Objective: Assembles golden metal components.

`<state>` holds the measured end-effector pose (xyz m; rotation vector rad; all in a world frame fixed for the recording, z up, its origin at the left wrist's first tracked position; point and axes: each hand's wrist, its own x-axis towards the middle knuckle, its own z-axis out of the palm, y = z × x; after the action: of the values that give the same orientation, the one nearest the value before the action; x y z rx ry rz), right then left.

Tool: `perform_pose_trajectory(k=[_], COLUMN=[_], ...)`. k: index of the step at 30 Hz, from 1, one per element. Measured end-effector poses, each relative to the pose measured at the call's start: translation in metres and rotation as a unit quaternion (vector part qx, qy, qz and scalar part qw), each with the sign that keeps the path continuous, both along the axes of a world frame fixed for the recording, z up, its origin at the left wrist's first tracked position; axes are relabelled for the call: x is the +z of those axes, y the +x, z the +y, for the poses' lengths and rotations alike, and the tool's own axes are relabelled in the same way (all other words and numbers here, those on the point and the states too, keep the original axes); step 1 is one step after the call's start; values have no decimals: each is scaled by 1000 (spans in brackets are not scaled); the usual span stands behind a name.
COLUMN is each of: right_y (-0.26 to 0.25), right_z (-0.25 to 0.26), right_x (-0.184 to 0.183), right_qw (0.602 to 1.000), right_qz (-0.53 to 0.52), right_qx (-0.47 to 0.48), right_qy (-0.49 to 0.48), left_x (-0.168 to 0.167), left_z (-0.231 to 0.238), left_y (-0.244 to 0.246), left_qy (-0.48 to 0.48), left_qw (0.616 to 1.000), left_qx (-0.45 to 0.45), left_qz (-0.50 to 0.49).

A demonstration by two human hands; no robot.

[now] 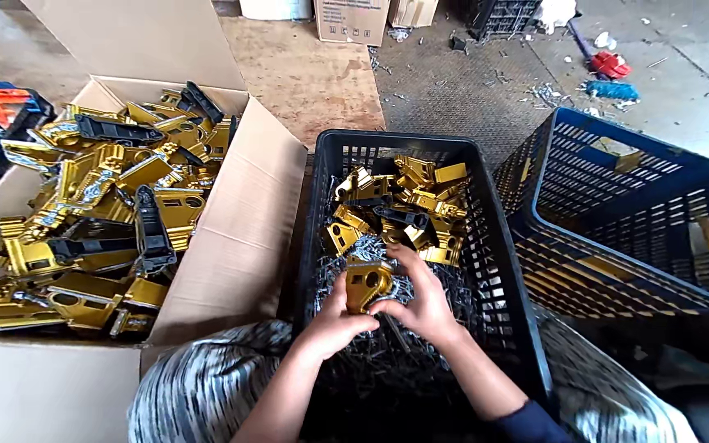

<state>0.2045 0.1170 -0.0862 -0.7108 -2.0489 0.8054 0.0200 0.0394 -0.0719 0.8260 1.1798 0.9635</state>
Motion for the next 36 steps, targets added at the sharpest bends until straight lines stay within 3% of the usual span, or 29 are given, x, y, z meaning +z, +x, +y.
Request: perform_pose_trajectory(k=[2, 5, 8, 11, 14, 16, 18, 20, 22, 26, 29, 30, 32, 34, 36], right_y=[-2, -4, -4, 1, -2, -9, -15, -22, -29, -40, -47, -48, -48, -57, -71], right_z=[-3, -7, 13, 67, 119, 137, 145, 146, 140, 105, 89, 91, 102, 111, 112], right_x=[-10, -18, -5, 6, -1, -12, -19, -17, -9, 32, 55, 56, 43, 7, -38], right_qw=[981, 964, 976, 951, 882, 857, 856, 867, 891, 959, 990, 993, 980, 931, 868], right_qz=[85, 92, -33, -225, -382, -433, -423, -389, -353, -266, -130, -110, -169, -328, -458], right_qx=[42, 28, -16, -169, -265, -261, -271, -283, -265, -88, 34, 33, -9, -15, 16], right_qy=[-169, -248, -216, -128, -74, -102, -119, -129, -109, 46, 43, -5, -101, -162, -192], left_x=[-4, -12, 2, 45, 83, 104, 116, 115, 101, 63, 48, 51, 62, 66, 65], left_z=[-1, -4, 0, 24, 53, 63, 67, 63, 59, 72, 75, 73, 62, 44, 27], left_y=[1, 3, -5, -38, -103, -136, -139, -119, -83, -19, -12, -17, -30, -45, -52], left_qy=[-21, -63, -86, -71, 69, 161, 204, 221, 216, 219, 237, 211, 135, 107, 76], left_qw=[1000, 997, 994, 967, 906, 886, 890, 907, 886, 725, 684, 701, 768, 821, 901], left_qx=[-14, -22, 34, 241, 415, 435, 399, 282, 146, -11, 21, 36, 78, 154, 216], left_qz=[-17, -40, -51, -40, -42, 2, 83, 222, 383, 653, 690, 680, 622, 539, 368])
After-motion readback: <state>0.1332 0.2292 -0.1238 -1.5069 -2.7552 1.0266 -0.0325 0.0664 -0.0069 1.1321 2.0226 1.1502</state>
